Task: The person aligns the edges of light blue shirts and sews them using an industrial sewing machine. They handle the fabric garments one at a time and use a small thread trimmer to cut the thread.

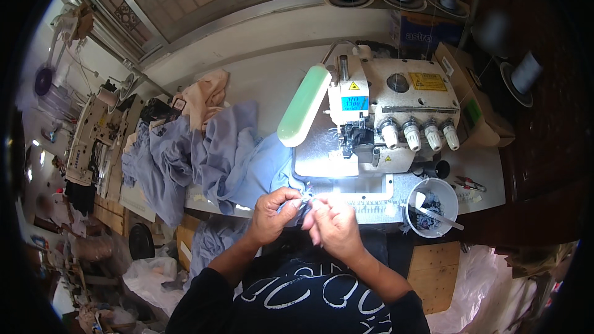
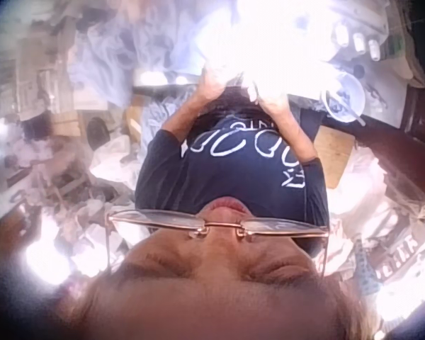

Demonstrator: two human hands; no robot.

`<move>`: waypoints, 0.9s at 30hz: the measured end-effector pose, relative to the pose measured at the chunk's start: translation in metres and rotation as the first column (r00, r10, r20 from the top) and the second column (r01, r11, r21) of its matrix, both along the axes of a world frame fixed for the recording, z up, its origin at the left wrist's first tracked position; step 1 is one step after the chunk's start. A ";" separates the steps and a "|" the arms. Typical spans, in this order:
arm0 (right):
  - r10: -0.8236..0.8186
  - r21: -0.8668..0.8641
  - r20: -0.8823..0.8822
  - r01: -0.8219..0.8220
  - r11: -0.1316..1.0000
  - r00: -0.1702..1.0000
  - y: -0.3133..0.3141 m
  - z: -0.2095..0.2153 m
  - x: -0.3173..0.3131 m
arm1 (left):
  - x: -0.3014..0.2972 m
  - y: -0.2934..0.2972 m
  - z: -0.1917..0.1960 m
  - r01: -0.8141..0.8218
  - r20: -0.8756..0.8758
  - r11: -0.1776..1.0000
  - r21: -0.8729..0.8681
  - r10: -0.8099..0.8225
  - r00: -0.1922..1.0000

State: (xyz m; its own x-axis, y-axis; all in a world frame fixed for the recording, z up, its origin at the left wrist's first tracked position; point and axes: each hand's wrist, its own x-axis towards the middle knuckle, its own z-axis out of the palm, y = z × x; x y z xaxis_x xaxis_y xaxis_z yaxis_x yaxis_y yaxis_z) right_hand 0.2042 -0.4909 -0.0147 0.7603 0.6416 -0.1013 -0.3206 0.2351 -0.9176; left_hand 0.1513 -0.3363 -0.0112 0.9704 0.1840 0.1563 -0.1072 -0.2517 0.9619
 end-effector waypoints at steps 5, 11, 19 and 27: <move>-0.229 -0.061 0.348 0.266 0.962 0.909 -0.010 -0.010 0.017 | 0.002 0.016 -0.010 -0.051 -0.129 0.993 -0.105 0.037 0.991; -0.054 -0.118 0.326 0.098 0.988 0.944 -0.005 -0.009 0.010 | 0.003 0.010 -0.004 0.017 -0.151 0.978 -0.206 -0.049 0.987; -0.089 -0.192 0.535 0.223 0.956 0.840 0.009 -0.006 0.011 | 0.002 0.009 0.006 0.121 -0.143 0.988 -0.096 -0.134 0.981; -0.030 -0.148 0.465 0.111 0.983 0.885 0.008 -0.007 0.012 | 0.005 0.021 0.023 0.199 -0.195 0.975 0.096 -0.178 0.965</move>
